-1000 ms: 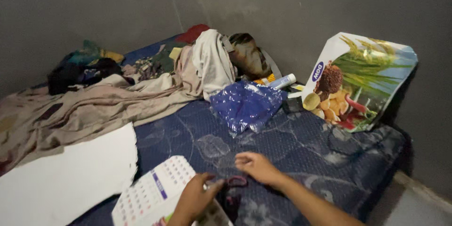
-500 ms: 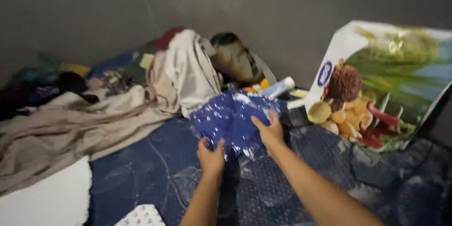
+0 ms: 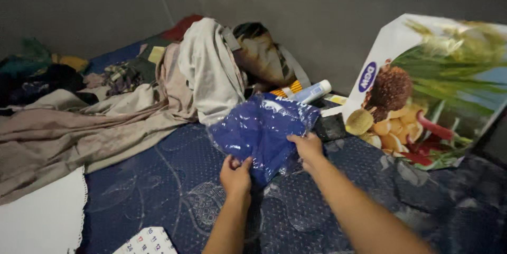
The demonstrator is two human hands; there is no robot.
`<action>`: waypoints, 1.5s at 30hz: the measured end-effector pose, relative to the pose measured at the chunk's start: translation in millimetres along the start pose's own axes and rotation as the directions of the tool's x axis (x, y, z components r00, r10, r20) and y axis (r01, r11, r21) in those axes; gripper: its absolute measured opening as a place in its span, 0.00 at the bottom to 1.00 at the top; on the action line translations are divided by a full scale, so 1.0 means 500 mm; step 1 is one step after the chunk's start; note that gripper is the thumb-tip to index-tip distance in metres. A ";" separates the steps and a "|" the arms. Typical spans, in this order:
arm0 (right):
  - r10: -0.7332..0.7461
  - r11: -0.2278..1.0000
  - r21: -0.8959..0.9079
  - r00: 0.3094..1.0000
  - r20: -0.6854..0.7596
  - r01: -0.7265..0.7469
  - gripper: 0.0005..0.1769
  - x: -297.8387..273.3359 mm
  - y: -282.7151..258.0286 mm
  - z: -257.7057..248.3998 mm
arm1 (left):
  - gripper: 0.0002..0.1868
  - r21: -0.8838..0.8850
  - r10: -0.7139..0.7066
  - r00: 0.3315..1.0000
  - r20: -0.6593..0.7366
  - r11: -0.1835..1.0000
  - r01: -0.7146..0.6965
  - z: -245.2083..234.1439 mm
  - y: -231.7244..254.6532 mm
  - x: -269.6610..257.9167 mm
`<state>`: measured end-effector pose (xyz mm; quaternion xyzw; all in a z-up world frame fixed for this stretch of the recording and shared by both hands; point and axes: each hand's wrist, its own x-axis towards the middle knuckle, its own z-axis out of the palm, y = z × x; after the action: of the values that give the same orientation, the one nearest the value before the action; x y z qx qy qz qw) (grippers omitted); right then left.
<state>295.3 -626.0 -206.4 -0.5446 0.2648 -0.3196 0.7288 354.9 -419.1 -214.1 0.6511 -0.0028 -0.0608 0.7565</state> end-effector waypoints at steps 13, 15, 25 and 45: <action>0.276 0.916 0.263 0.952 0.134 -0.303 0.18 -0.256 -0.038 -0.198 | 0.20 -0.267 -0.304 0.951 0.055 0.913 0.307 -0.074 0.106 -0.334; 0.347 0.881 0.269 0.918 0.191 -0.389 0.19 -0.327 -0.061 -0.240 | 0.21 -0.309 -0.446 0.884 0.139 0.829 0.467 -0.095 0.103 -0.407; 0.001 0.973 -0.201 0.877 0.480 0.109 0.25 -0.505 -0.243 -0.265 | 0.18 -0.474 -0.469 0.836 0.284 0.690 0.547 -0.054 0.077 -0.506; -0.108 0.462 -0.590 0.702 0.704 0.663 0.26 -0.519 -0.298 -0.083 | 0.27 -0.449 -0.344 0.924 0.168 0.808 0.382 -0.047 0.009 -0.505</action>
<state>68.3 -486.6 -64.2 -0.9307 0.0075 -0.1451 0.3356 106.6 -371.1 -194.3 0.4318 0.1069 -0.2286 0.8659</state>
